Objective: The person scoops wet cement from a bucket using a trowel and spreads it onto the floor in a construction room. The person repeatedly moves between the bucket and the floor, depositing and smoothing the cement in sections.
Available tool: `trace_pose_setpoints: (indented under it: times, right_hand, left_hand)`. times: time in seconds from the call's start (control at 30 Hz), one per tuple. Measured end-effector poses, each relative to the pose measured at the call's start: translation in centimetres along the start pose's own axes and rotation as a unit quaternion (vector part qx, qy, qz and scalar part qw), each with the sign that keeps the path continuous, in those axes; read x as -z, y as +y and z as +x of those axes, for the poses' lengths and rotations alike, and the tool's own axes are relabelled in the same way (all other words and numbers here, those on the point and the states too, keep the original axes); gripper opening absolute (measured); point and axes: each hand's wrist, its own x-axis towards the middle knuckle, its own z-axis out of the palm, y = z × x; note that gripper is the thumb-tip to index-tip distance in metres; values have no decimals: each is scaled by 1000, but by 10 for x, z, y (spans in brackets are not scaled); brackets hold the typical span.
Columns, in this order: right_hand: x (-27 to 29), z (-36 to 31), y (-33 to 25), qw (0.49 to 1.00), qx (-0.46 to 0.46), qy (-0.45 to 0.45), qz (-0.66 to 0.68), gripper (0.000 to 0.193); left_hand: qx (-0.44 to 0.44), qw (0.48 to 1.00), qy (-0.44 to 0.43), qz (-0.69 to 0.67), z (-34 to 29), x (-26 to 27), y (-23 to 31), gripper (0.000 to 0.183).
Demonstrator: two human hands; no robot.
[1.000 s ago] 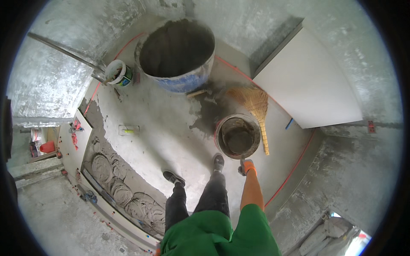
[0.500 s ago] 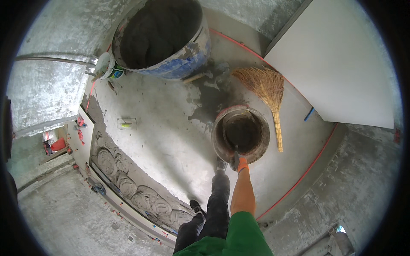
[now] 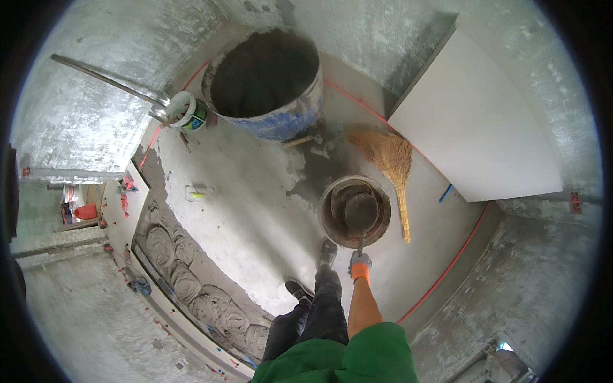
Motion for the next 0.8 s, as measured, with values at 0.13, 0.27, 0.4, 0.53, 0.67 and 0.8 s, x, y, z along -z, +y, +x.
trace_pose_setpoints:
  times: [0.13, 0.27, 0.4, 0.53, 0.67, 0.8]
  right_hand:
    - [21, -37, -2, 988, 57, 125, -72, 26]
    - [53, -102, -11, 969, 125, 190, -97, 27]
    - [79, -161, 13, 951, 206, 217, -71, 28]
    - [71, -157, 41, 945, 218, 244, -32, 27]
    - [49, -113, 28, 961, 175, 194, -96, 27]
    - [16, -90, 2, 930, 140, 258, -220, 36]
  left_hand:
    - [-42, 999, -3, -28, 10, 8, -36, 24]
    - [-79, 994, -5, -74, 30, 20, -78, 24]
    - [-98, 986, 3, -135, 57, 26, -101, 24]
    - [-106, 978, 9, -182, 83, 31, -97, 25]
    - [-109, 973, 8, -202, 104, 47, -68, 25]
    - [-178, 970, 50, -155, 138, 79, -19, 24]
